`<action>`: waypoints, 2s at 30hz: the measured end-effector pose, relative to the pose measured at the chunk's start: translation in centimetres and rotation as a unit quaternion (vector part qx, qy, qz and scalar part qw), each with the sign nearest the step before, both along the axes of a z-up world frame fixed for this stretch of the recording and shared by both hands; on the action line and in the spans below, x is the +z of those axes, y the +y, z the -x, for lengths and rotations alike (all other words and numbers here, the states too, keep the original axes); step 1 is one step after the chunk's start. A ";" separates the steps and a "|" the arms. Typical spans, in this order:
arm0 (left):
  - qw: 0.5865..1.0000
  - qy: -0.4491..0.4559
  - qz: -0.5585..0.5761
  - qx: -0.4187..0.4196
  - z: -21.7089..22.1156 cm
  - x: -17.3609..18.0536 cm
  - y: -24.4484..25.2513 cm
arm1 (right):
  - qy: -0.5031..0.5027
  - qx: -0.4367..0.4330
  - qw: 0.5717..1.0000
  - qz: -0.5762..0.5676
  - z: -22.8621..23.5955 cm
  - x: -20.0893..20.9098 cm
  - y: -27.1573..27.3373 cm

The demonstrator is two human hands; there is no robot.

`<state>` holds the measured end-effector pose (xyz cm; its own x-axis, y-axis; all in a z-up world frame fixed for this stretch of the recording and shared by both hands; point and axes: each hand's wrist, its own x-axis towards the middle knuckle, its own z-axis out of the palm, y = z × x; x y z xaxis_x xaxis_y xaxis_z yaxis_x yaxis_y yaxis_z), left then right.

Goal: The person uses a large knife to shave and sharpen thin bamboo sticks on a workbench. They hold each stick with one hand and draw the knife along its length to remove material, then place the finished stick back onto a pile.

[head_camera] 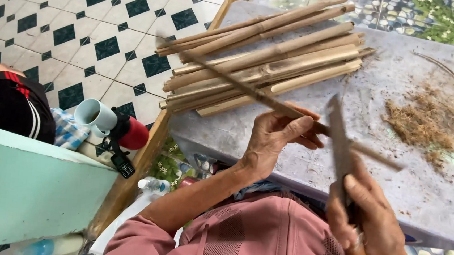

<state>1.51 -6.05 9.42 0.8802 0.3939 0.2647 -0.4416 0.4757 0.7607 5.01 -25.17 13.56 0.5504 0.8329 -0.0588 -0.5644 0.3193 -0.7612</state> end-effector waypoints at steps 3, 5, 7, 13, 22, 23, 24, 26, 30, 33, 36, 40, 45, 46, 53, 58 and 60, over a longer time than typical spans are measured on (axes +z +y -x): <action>0.999 0.045 0.009 -0.019 -0.2 -0.6 -0.2 | 0.146 0.037 0.980 -0.128 -2.8 -4.6 -1.3; 0.999 0.047 -0.001 -0.020 0.1 -0.5 -0.2 | 0.131 0.033 0.984 -0.120 -2.6 -3.4 -0.6; 0.998 0.050 -0.013 -0.022 0.2 -0.4 -0.1 | 0.115 0.027 0.987 -0.113 -2.7 -3.1 -0.4; 0.994 0.081 -0.068 0.002 -0.1 -1.2 -0.1 | 0.120 0.003 0.989 -0.086 -3.5 -4.8 -1.1; 0.990 0.093 -0.107 -0.019 -0.1 -1.9 0.1 | 0.111 -0.031 0.993 -0.032 -4.1 -5.5 -1.4; 0.990 0.097 -0.087 -0.048 -0.1 -2.4 0.2 | 0.090 -0.049 0.994 -0.027 -4.2 -5.3 -1.3; 0.990 0.101 -0.067 -0.077 -0.3 -2.9 0.3 | 0.068 -0.068 0.995 -0.022 -4.4 -5.0 -1.2; 0.981 0.136 0.009 -0.137 0.1 -2.6 1.0 | 0.051 -0.082 0.995 -0.018 -5.0 -4.9 -1.6; 0.920 0.223 0.233 -0.221 -0.8 -6.4 1.8 | 0.047 -0.120 0.992 0.010 -5.7 -5.4 -1.9; 0.920 0.214 0.233 -0.231 -0.7 -7.8 1.8 | 0.004 -0.143 0.988 0.059 -6.1 -5.7 -1.7; 0.977 0.124 -0.165 -0.044 0.5 -4.1 0.2 | -0.037 -0.164 0.981 0.097 -6.4 -5.7 -1.6; 0.747 0.085 -0.593 0.290 -0.8 -6.9 3.2 | -0.031 -0.168 0.980 0.107 -6.9 -6.4 -1.9; 0.680 0.092 -0.685 0.246 -1.7 -8.8 4.2 | -0.023 -0.149 0.986 0.068 -7.3 -7.2 -2.5; 0.681 0.093 -0.684 0.245 -1.5 -8.1 4.1 | -0.022 -0.149 0.986 0.070 -7.3 -7.6 -2.7; 0.791 0.102 -0.590 0.123 -0.8 -5.9 3.4 | -0.047 -0.147 0.988 0.016 -7.8 -9.3 -3.6; 0.823 0.189 -0.535 0.036 -0.4 -4.8 3.6 | -0.043 -0.164 0.985 0.044 -7.3 -8.4 -3.2; 0.858 0.188 -0.477 -0.010 -0.5 -4.8 3.8 | -0.042 -0.149 0.987 0.035 -7.2 -7.6 -2.9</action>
<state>1.99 -2.21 4.66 0.9781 0.1392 0.1549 -0.0794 -0.4386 0.8952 12.20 -28.08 5.99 0.7761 0.6282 -0.0544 -0.3870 0.4064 -0.8277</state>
